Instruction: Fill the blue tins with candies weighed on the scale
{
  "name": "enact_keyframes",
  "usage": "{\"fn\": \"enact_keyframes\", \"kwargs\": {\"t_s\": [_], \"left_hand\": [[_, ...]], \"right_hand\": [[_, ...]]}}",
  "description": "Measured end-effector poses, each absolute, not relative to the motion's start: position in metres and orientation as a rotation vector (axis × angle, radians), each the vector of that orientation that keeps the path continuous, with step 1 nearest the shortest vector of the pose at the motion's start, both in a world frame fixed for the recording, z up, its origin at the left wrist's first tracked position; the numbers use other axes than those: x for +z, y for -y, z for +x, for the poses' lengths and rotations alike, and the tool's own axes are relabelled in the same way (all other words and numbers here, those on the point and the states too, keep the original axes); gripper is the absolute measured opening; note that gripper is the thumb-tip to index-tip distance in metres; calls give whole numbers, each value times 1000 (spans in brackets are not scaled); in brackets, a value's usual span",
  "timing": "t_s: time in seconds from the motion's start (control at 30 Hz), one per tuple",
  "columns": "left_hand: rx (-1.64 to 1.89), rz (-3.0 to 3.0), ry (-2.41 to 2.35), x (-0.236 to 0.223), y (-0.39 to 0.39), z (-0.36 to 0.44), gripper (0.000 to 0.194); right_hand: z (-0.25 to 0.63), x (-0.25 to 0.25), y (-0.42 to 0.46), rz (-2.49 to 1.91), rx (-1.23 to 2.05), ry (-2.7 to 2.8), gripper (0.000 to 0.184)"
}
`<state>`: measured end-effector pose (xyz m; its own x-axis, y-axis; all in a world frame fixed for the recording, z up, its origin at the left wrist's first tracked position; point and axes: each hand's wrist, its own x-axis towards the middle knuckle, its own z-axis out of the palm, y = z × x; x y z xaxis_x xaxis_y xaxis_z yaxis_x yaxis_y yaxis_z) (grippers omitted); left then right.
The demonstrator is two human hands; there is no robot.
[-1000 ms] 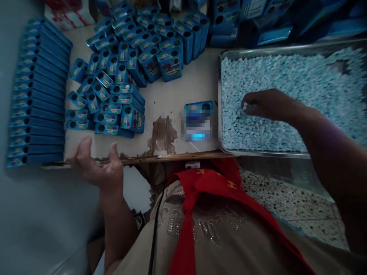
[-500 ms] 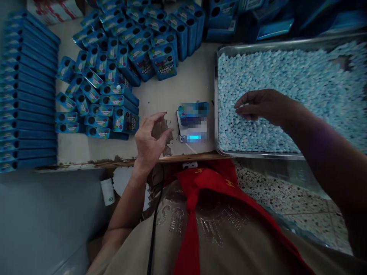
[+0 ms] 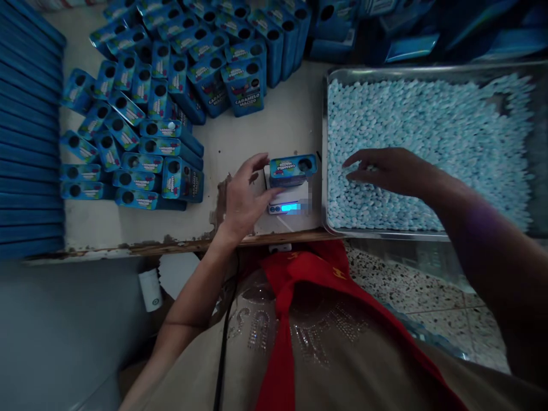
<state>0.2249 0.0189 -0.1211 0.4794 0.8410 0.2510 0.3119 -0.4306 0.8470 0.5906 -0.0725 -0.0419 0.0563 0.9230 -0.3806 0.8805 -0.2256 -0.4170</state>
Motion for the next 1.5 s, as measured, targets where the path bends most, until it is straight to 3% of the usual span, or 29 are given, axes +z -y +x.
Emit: {"fn": "enact_keyframes", "kwargs": {"t_s": [0.1,0.17,0.37,0.57,0.77,0.9,1.0,1.23,1.4,1.5], "left_hand": [[824,2042,-925,-115,-27,245,43],[803,2191,-823,-99,-33,258,38],[813,2647,-421,-38,-36,311,26],[885,2685,-420,-51,-44,325,33],[1058,2146,-719,-85,-40,281,36],[1083,1759,-870,-113,-27,253,53],[1020,1687,-938,-129,-18,244,55],[974,1762,-955,-127,-13,225,83],[1083,1742,-1025,-119,-7,184,76],[1108,1768,-1059,-117,-1,167,75]], "right_hand": [[583,-39,77,-2138,648,1848,30],[574,-40,78,-2026,646,1642,25],[539,-55,72,-1460,1400,419,40],[524,-60,72,-1148,1544,12,33],[531,-58,76,-1112,1596,13,8],[535,-56,79,-1180,1601,109,25],[532,-58,78,-1265,1544,159,35],[530,-49,77,-1418,1455,307,23],[515,-8,70,-1541,1379,852,2],[501,14,56,-1647,1251,1143,8]]}}
